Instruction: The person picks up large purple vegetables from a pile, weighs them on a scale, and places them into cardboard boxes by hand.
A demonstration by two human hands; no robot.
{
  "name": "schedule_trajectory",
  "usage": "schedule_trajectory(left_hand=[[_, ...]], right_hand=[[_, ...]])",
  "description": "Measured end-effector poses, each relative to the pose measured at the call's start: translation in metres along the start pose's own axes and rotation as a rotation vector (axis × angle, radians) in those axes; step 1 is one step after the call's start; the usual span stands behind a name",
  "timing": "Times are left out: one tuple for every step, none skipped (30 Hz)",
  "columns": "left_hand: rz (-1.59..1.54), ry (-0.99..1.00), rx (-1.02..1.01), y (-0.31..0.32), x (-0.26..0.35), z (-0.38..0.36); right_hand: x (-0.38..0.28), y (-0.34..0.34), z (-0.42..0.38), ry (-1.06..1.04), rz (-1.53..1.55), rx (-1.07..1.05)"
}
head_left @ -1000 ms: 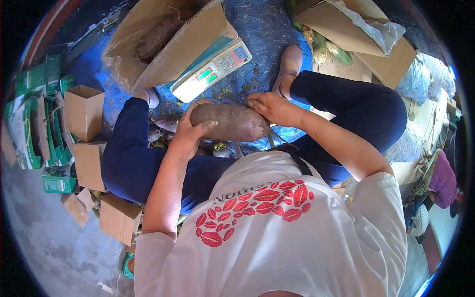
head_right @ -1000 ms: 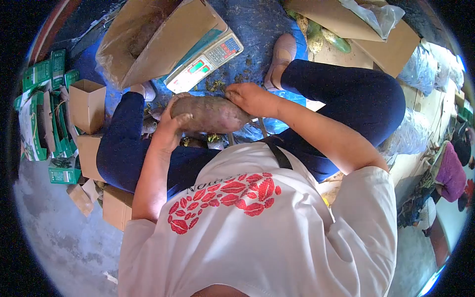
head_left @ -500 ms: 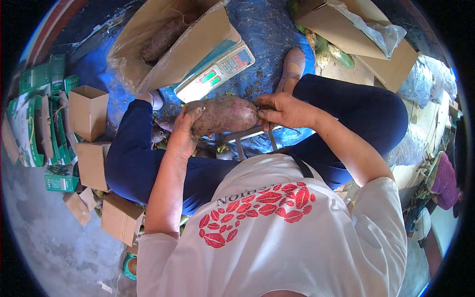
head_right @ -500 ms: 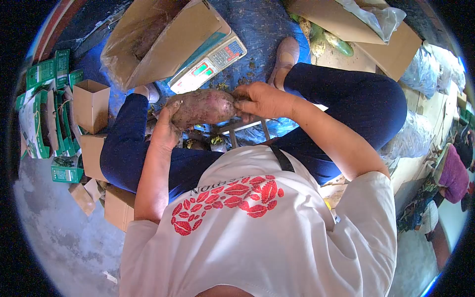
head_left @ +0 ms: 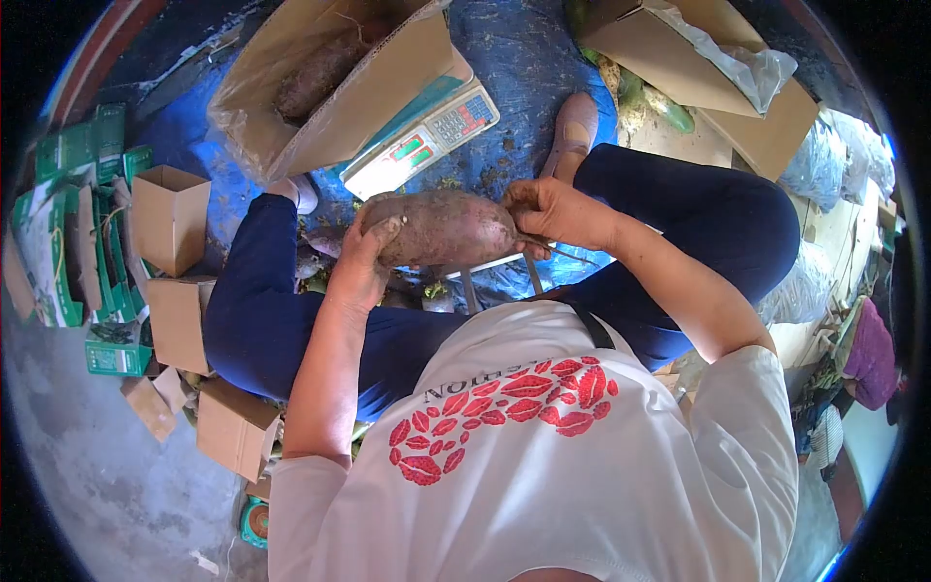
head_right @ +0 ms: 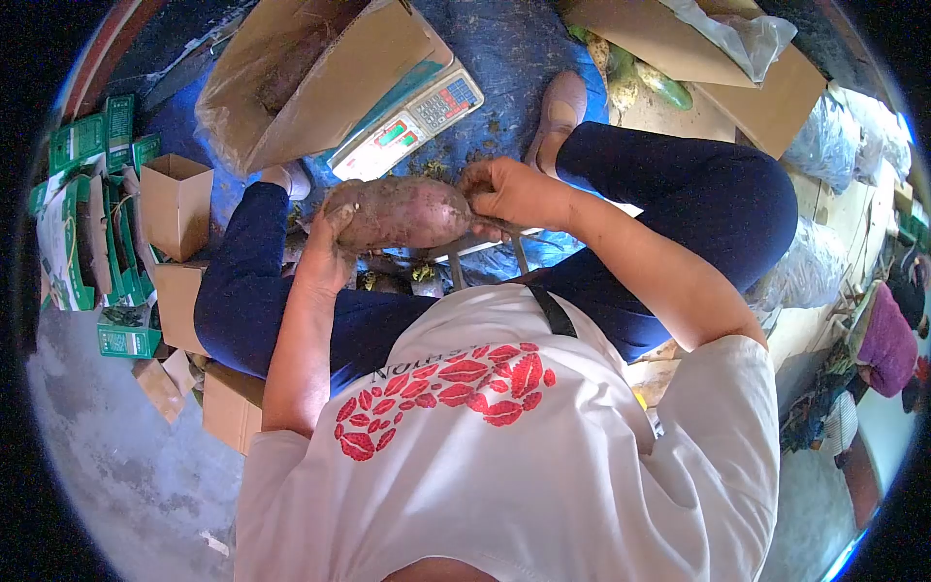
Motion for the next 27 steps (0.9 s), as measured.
schedule_trajectory(left_hand=[[0.010, 0.042, -0.016, 0.001, -0.001, 0.001], [0.000, 0.020, -0.008, 0.002, 0.000, 0.000], [-0.011, 0.001, 0.000, 0.003, 0.003, -0.001], [-0.023, -0.018, 0.011, 0.004, 0.004, -0.002], [-0.024, -0.010, 0.013, 0.002, 0.002, -0.002], [-0.025, 0.002, 0.014, 0.001, -0.001, 0.000], [-0.025, 0.012, 0.016, 0.001, -0.002, 0.001], [-0.026, -0.015, 0.018, 0.001, -0.002, 0.000], [-0.027, -0.041, 0.019, 0.003, 0.000, -0.001], [-0.028, -0.065, 0.021, 0.005, 0.002, -0.001], [0.001, -0.081, 0.027, 0.006, 0.003, -0.001], [0.029, -0.096, 0.035, 0.006, 0.003, 0.000], [0.056, -0.110, 0.043, 0.007, 0.003, 0.001], [0.071, -0.115, 0.053, 0.008, 0.003, 0.001], [0.088, -0.122, 0.061, 0.010, 0.002, 0.001], [0.104, -0.130, 0.067, 0.012, 0.001, 0.001], [0.114, -0.149, 0.033, 0.012, 0.000, 0.002], [0.123, -0.167, -0.004, 0.013, 0.000, 0.004], [0.131, -0.185, -0.041, 0.014, -0.001, 0.005], [0.140, -0.199, -0.030, 0.017, -0.001, 0.006], [0.148, -0.215, -0.018, 0.021, 0.000, 0.005], [0.156, -0.230, -0.006, 0.023, 0.000, 0.005], [0.153, -0.250, -0.011, 0.022, 0.002, 0.006], [0.150, -0.271, -0.015, 0.022, 0.002, 0.006], [0.145, -0.292, -0.017, 0.021, 0.003, 0.006], [0.142, -0.277, 0.004, 0.019, 0.002, 0.005], [0.139, -0.260, 0.021, 0.017, -0.001, 0.004]], right_hand=[[0.003, -0.001, 0.003, 0.043, 0.023, -0.016], [0.006, -0.001, 0.004, 0.086, 0.047, -0.032], [0.004, -0.001, 0.003, 0.117, 0.031, 0.031], [0.001, -0.001, 0.001, 0.148, 0.016, 0.093], [-0.001, -0.001, 0.000, 0.179, 0.000, 0.152], [-0.001, -0.001, 0.001, 0.050, -0.252, 0.218], [0.003, -0.002, 0.002, -0.081, -0.500, 0.281], [0.008, -0.003, 0.002, -0.215, -0.745, 0.341], [0.012, -0.005, 0.002, -0.254, -0.812, 0.349], [0.016, -0.009, 0.001, -0.294, -0.881, 0.356], [0.017, -0.012, 0.000, -0.334, -0.950, 0.361], [0.014, -0.015, 0.001, -0.250, -0.963, 0.401], [0.009, -0.020, 0.001, -0.167, -0.976, 0.440], [0.003, -0.023, 0.001, -0.082, -0.987, 0.479], [-0.018, -0.016, -0.005, 0.047, -0.942, 0.456], [-0.014, -0.013, -0.002, -0.063, -0.727, 0.364], [-0.007, -0.010, 0.003, -0.167, -0.512, 0.272], [-0.007, -0.006, 0.004, -0.267, -0.297, 0.180], [-0.008, 0.002, 0.003, -0.324, -0.400, 0.212], [-0.008, 0.014, 0.004, -0.381, -0.503, 0.242], [-0.010, 0.022, 0.004, -0.437, -0.605, 0.270], [-0.007, 0.024, 0.006, -0.431, -0.614, 0.289], [-0.002, 0.025, 0.010, -0.426, -0.624, 0.310], [0.000, 0.026, 0.012, -0.420, -0.633, 0.330], [-0.002, 0.023, 0.012, -0.351, -0.538, 0.264], [-0.005, 0.018, 0.010, -0.282, -0.443, 0.200], [-0.007, 0.013, 0.007, -0.214, -0.349, 0.140]])
Point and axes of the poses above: each hand's wrist, its own z-axis towards the middle knuckle, its own y-axis out of the palm, x = y × z, the point moved 1 cm from there along z, towards the middle knuckle, and after that the axes turned 7 degrees about y, right-handed, at the moved point
